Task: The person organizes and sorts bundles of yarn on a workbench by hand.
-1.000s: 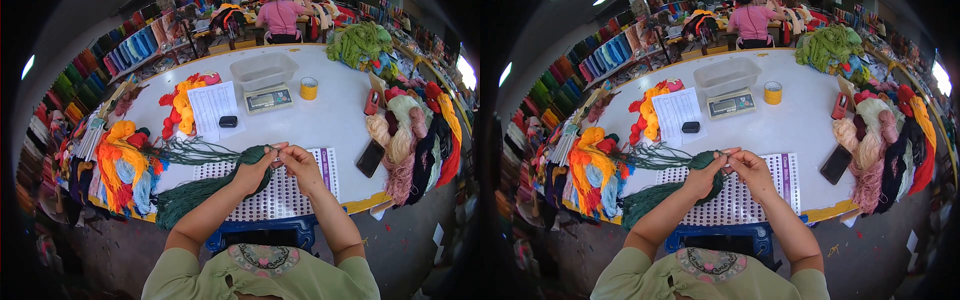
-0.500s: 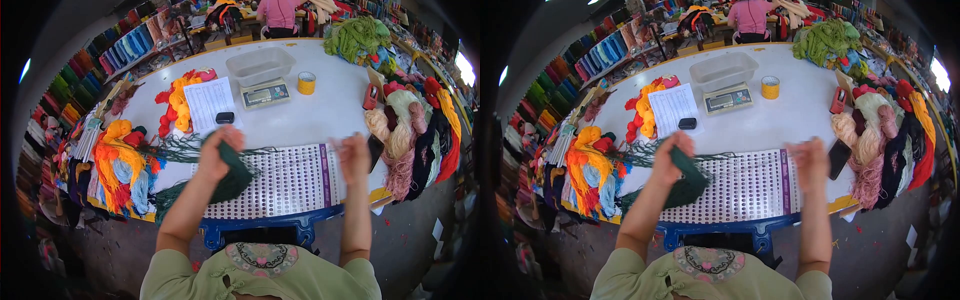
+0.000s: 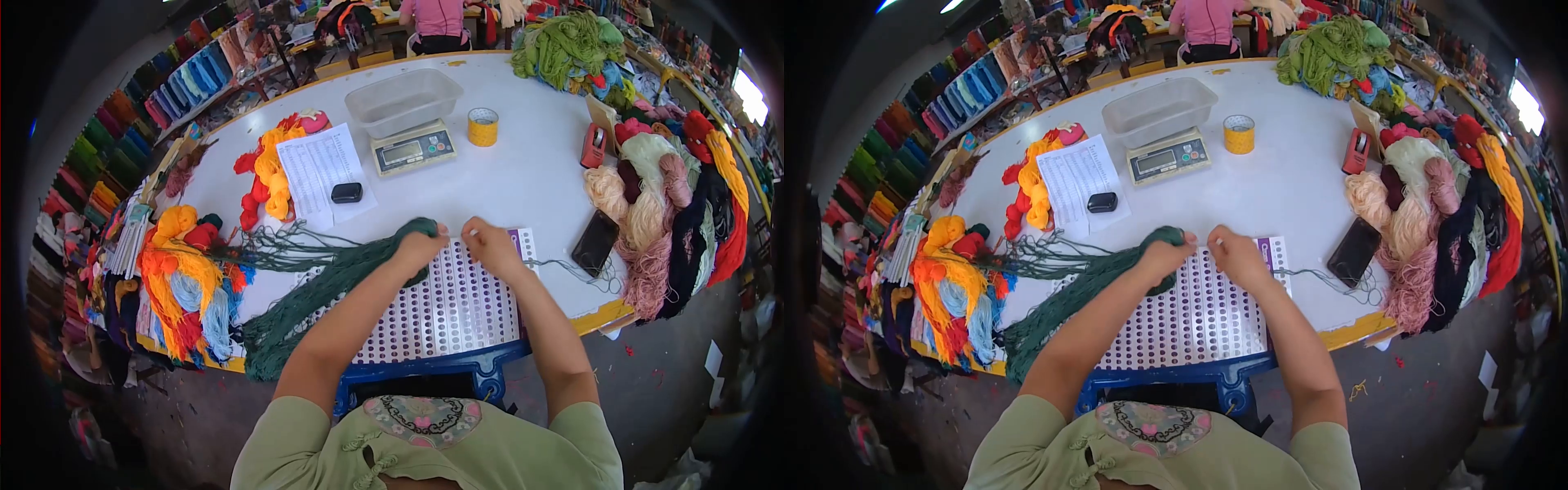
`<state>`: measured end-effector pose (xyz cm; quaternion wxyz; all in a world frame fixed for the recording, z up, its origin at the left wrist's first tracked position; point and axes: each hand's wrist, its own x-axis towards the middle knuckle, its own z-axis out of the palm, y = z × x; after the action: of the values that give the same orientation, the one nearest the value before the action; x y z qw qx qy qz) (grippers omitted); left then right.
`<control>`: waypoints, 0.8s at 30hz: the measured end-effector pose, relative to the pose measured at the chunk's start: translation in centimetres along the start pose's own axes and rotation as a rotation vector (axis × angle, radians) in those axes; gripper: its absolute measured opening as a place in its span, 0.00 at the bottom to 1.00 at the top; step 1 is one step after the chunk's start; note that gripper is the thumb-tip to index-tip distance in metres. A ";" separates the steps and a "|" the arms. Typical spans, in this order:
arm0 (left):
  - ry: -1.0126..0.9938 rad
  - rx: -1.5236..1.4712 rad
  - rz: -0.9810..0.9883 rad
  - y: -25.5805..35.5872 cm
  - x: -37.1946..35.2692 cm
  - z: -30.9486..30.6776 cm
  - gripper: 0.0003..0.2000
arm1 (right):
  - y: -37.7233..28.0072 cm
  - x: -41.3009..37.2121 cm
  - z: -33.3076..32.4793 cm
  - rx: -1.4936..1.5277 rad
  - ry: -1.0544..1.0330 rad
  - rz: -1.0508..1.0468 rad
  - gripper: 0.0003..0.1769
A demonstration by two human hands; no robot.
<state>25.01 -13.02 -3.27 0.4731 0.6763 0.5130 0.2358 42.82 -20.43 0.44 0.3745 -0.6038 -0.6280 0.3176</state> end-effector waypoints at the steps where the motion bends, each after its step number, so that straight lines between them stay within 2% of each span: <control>1: -0.003 0.056 0.071 -0.1 -0.3 0.4 0.14 | 0.9 0.2 0.5 -0.048 0.002 -0.013 0.04; 3: -0.012 0.172 0.207 0.1 -0.8 0.6 0.13 | 1.7 0.3 1.0 -0.140 0.006 -0.038 0.06; 4: -0.023 0.154 0.183 0.4 -0.8 0.6 0.13 | 1.7 0.4 0.8 -0.073 -0.025 -0.018 0.06; 6: -0.051 0.116 0.130 1.4 -1.5 0.7 0.13 | 1.5 0.2 0.2 0.062 -0.088 0.026 0.06; 7: -0.111 -0.042 -0.053 2.7 -1.9 0.6 0.12 | 1.9 0.4 0.1 0.101 -0.120 0.023 0.07; 10: -0.219 -0.491 -0.223 3.3 -1.4 0.1 0.10 | 1.3 0.3 -0.5 0.255 -0.127 0.069 0.07; 11: -0.280 -0.516 -0.223 3.1 -1.0 0.1 0.07 | 1.1 0.2 -0.7 0.280 -0.128 0.115 0.07; 14: -0.270 -0.481 -0.261 2.1 -0.3 0.8 0.07 | 0.9 0.5 -1.0 0.335 -0.146 0.203 0.07; 17: -0.222 -0.275 -0.177 2.3 -0.7 1.0 0.04 | 1.7 0.7 -0.8 0.372 -0.190 0.189 0.09; 20: -0.078 -0.379 -0.043 2.1 -1.6 0.1 0.05 | 2.9 0.9 -0.7 0.436 -0.219 0.163 0.10; 23: -0.264 -0.984 -0.078 1.8 -2.0 -2.5 0.05 | 2.6 1.0 -0.9 0.430 -0.237 0.183 0.10; 24: -0.355 -1.008 -0.117 2.1 -2.4 -2.5 0.06 | 2.5 1.0 -0.8 0.419 -0.233 0.194 0.10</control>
<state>23.11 -14.30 0.12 0.8310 0.3649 0.2853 0.3081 44.83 -19.33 -1.15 0.3845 -0.5296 -0.5266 0.5425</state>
